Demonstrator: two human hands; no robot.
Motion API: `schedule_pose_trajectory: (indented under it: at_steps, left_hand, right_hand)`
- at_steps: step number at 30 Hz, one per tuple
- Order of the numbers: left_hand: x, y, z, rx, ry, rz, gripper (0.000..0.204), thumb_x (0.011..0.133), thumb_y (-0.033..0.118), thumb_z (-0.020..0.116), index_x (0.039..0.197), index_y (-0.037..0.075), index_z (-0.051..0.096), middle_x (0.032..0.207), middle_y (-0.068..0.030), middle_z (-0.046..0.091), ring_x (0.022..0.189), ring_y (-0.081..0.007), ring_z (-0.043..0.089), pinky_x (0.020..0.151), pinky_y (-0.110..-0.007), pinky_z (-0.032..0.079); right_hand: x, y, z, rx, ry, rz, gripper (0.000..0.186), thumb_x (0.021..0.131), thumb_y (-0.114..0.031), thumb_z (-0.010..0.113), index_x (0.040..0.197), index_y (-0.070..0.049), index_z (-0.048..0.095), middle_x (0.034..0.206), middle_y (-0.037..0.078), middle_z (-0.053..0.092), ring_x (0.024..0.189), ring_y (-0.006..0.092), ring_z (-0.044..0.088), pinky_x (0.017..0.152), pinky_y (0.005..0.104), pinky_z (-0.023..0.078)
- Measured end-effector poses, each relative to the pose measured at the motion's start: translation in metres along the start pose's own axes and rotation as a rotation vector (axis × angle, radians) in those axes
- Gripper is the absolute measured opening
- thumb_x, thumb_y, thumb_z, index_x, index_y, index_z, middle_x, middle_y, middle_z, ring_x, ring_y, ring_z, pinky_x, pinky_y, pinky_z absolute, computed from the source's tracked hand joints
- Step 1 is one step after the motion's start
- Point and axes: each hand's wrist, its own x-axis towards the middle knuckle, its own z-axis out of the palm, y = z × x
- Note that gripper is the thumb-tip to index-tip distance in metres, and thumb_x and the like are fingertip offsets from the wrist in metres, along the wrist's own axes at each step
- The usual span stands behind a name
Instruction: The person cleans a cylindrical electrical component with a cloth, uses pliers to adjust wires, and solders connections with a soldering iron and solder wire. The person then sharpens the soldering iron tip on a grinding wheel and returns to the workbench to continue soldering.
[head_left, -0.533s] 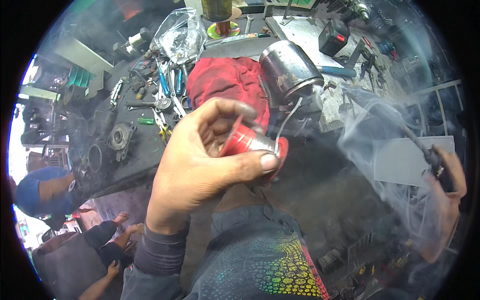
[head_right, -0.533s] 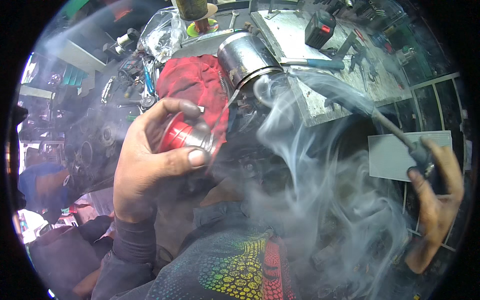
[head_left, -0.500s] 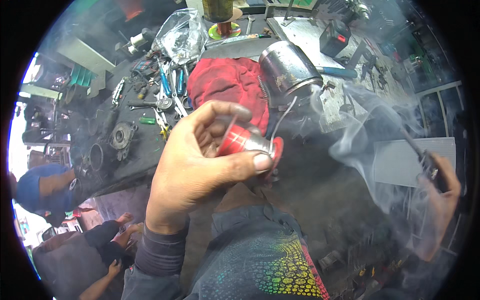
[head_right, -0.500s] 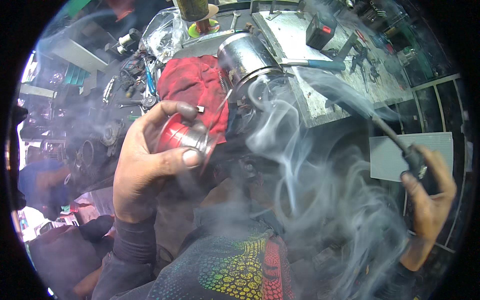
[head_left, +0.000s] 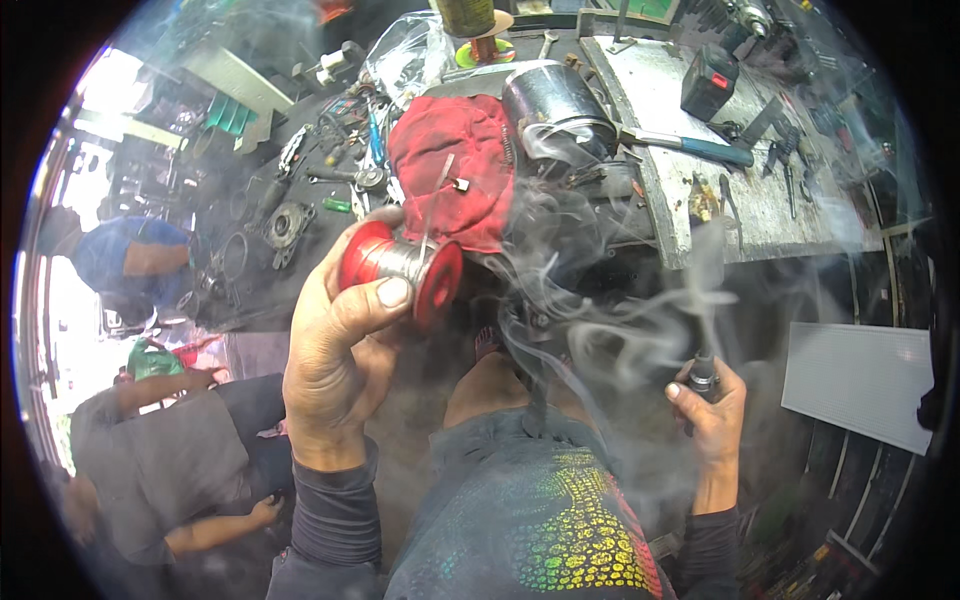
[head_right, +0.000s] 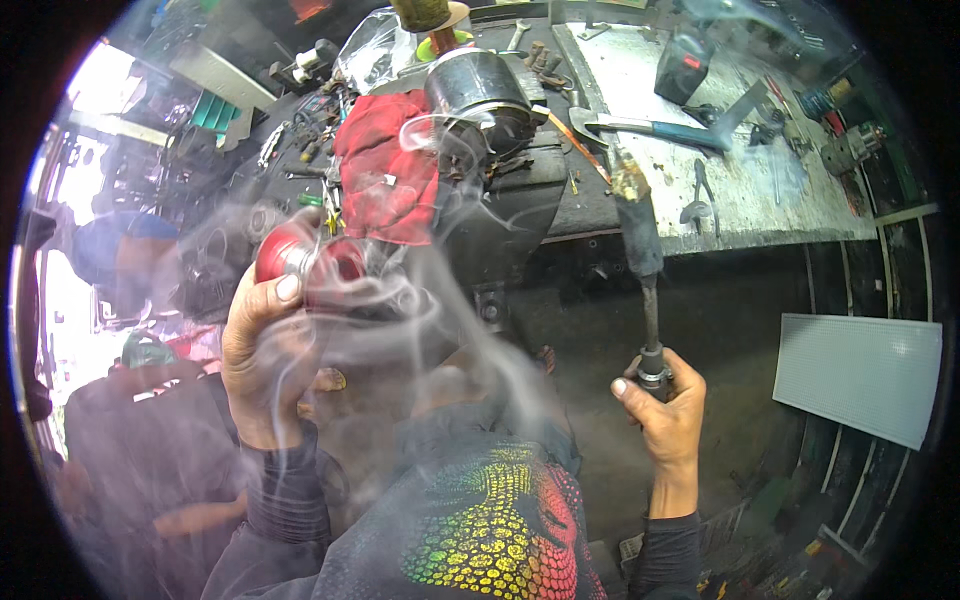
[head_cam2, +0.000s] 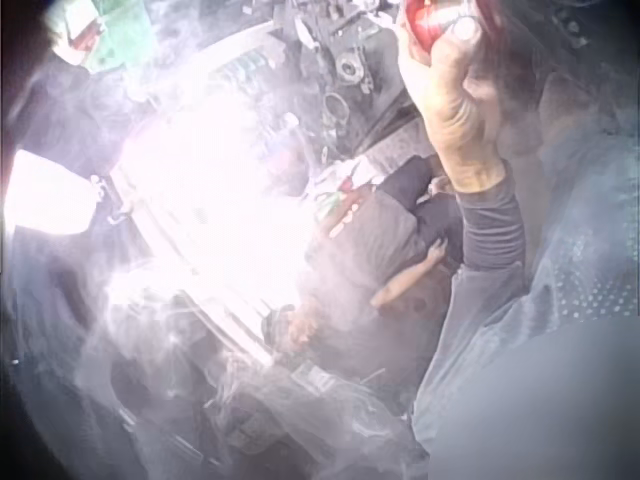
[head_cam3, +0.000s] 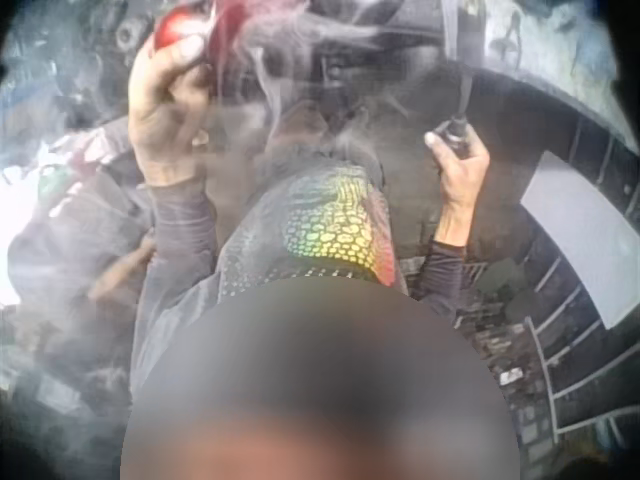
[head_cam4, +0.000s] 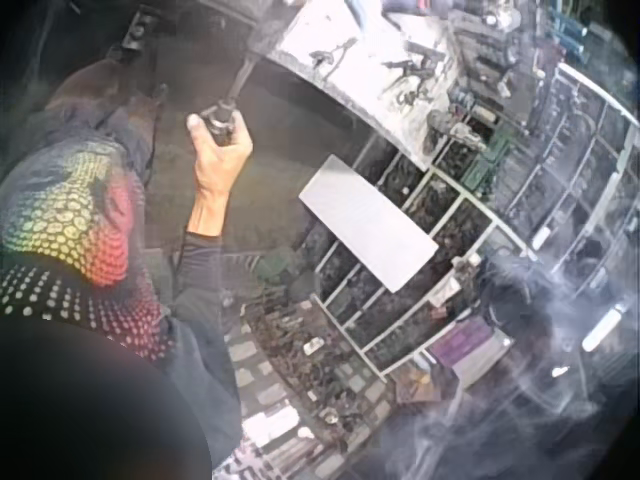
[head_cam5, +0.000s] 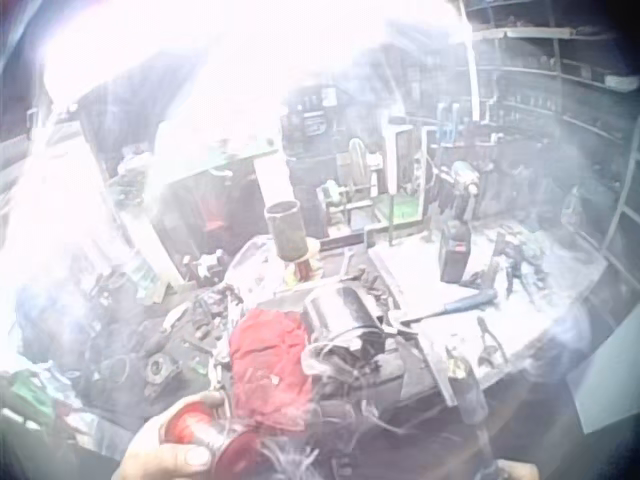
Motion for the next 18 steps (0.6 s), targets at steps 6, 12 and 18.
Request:
schedule_pose_trajectory:
  at_steps: [6, 12, 18]
  left_hand:
    - [-0.004, 0.013, -0.008, 0.101, -0.061, 0.084, 0.077, 0.078, 0.007, 0.079, 0.143, -0.009, 0.041, 0.113, -0.0236, 0.067, 0.106, -0.0314, 0.073, 0.085, -0.043, 0.064]
    - [0.017, 0.033, -0.019, 0.285, -0.070, 0.126, 0.083, 0.074, 0.014, 0.081, 0.144, -0.010, 0.043, 0.118, -0.0215, 0.068, 0.106, -0.0291, 0.071, 0.097, -0.038, 0.058]
    - [0.042, 0.061, -0.030, 0.468, -0.240, 0.118, 0.081, 0.076, 0.016, 0.081, 0.145, -0.009, 0.046, 0.122, -0.0203, 0.068, 0.107, -0.0246, 0.071, 0.099, -0.035, 0.056]
  right_hand:
    - [-0.002, 0.008, 0.016, -0.030, -0.036, -0.133, 0.025, 0.080, -0.007, 0.085, 0.093, -0.004, 0.064, 0.080, -0.001, 0.063, 0.071, 0.0064, 0.057, 0.063, 0.0227, 0.046]
    - [-0.014, 0.022, 0.042, -0.127, 0.026, -0.147, 0.024, 0.078, -0.007, 0.086, 0.093, -0.004, 0.066, 0.082, -0.003, 0.065, 0.077, 0.0065, 0.058, 0.070, 0.0243, 0.046]
    - [-0.017, 0.045, 0.081, -0.198, 0.109, -0.192, 0.022, 0.071, 0.000, 0.079, 0.090, -0.001, 0.068, 0.081, -0.003, 0.064, 0.075, 0.0062, 0.057, 0.070, 0.0240, 0.045]
